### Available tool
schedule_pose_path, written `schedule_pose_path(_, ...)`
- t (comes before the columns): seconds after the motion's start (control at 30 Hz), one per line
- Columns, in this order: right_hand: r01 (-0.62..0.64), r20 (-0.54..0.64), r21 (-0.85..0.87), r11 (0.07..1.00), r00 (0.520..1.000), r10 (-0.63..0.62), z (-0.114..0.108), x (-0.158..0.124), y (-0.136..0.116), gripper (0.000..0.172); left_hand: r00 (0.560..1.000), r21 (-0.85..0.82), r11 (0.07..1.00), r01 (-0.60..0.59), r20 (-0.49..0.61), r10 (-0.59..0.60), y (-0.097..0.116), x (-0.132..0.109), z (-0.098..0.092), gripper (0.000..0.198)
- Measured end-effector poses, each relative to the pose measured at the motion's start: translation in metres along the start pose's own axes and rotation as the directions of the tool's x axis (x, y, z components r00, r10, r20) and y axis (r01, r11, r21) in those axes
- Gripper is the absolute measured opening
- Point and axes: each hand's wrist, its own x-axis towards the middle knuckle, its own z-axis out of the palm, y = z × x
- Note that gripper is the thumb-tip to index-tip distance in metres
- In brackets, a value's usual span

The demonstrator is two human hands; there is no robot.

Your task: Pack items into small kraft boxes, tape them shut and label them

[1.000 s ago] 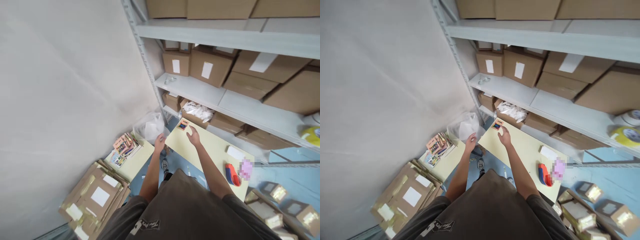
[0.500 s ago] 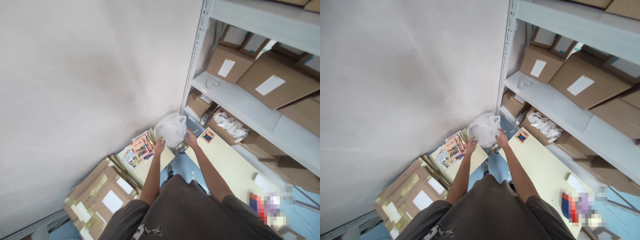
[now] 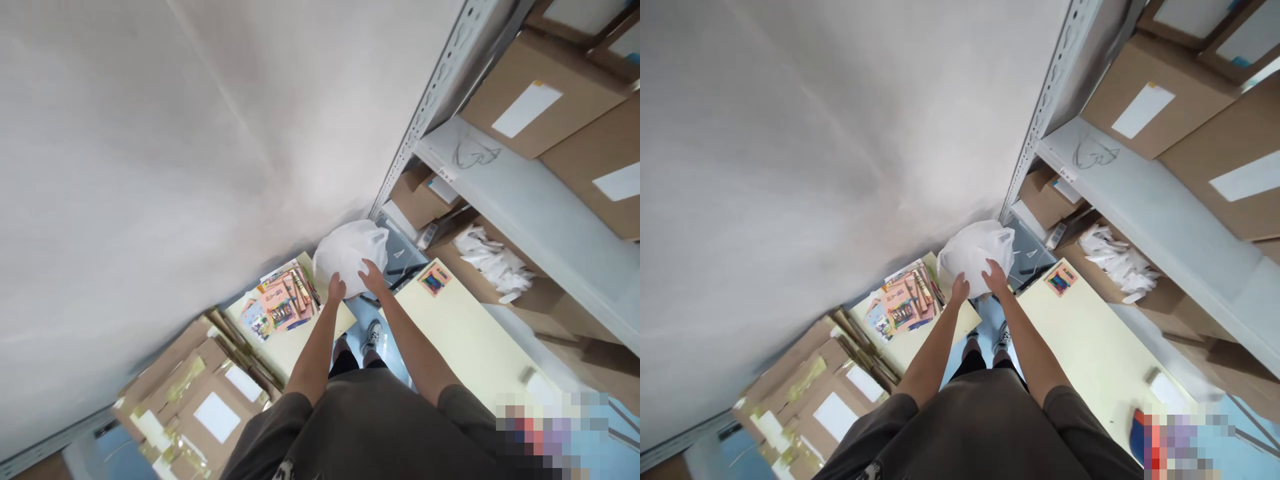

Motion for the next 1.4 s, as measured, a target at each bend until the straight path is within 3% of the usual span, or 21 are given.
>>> schedule_pose_path(0.1,-0.116,0.137,0.037,0.993,0.984,0.11,0.028,0.011,-0.005,0.055,0.995,-0.021,0.998,-0.067,-0.07,0.065,-0.006,-0.023,-0.023,0.04)
schedule_pose_path(0.23,-0.256,0.289,0.159,0.954,0.935,0.203,0.055,0.007,-0.033,0.051,0.978,-0.046,0.99,-0.131,-0.171,0.122,-0.008,-0.061,-0.066,0.028)
schedule_pose_path(0.37,-0.398,0.427,0.443,0.803,0.881,0.202,0.063,-0.015,-0.065,0.038,0.98,-0.131,0.972,-0.195,-0.061,0.189,0.004,-0.082,-0.085,0.018)
schedule_pose_path(0.5,-0.381,0.4,0.626,0.681,0.906,0.139,0.049,-0.035,-0.092,0.034,0.972,-0.154,0.961,-0.228,0.021,0.234,0.033,-0.09,-0.084,0.01)
schedule_pose_path(0.53,-0.363,0.378,0.648,0.669,0.916,0.131,0.042,-0.039,-0.099,0.034,0.967,-0.176,0.953,-0.246,0.019,0.253,0.042,-0.092,-0.083,0.015)
schedule_pose_path(0.63,-0.322,0.342,0.708,0.629,0.935,0.094,0.014,-0.048,-0.118,0.036,0.952,-0.254,0.922,-0.292,0.013,0.305,0.069,-0.099,-0.083,0.054)
schedule_pose_path(0.7,-0.285,0.315,0.735,0.615,0.947,0.062,-0.009,-0.053,-0.13,0.036,0.946,-0.213,0.924,-0.317,0.003,0.325,0.088,-0.103,-0.084,0.068)
schedule_pose_path(0.83,-0.207,0.243,0.743,0.637,0.97,0.031,-0.058,-0.067,-0.144,0.036,0.91,0.0,0.91,-0.415,0.007,0.415,0.124,-0.106,-0.078,0.054)
schedule_pose_path(0.93,-0.123,0.141,0.748,0.652,0.99,0.025,-0.092,-0.081,-0.143,0.042,0.866,0.093,0.861,-0.5,0.045,0.498,0.148,-0.11,-0.061,0.043)
schedule_pose_path(1.1,0.019,-0.092,0.612,0.791,0.995,0.047,-0.158,-0.111,-0.123,0.039,0.781,-0.016,0.798,-0.602,0.198,0.593,0.167,-0.12,-0.022,0.039)
schedule_pose_path(1.2,0.067,-0.214,0.448,0.891,0.976,0.034,-0.209,-0.145,-0.106,0.029,0.834,-0.071,0.854,-0.516,0.186,0.519,0.171,-0.119,0.004,0.042)
schedule_pose_path(1.27,0.087,-0.229,0.322,0.943,0.973,-0.012,-0.242,-0.177,-0.095,0.021,0.874,-0.089,0.917,-0.39,0.277,0.399,0.175,-0.118,0.023,0.047)
schedule_pose_path(1.3,0.094,-0.218,0.275,0.957,0.975,-0.034,-0.256,-0.195,-0.089,0.02,0.87,-0.11,0.943,-0.313,0.365,0.331,0.178,-0.119,0.034,0.052)
schedule_pose_path(1.4,0.085,-0.201,0.144,0.986,0.978,-0.055,-0.292,-0.251,-0.069,0.016,0.78,-0.246,0.964,-0.102,0.581,0.23,0.188,-0.128,0.066,0.062)
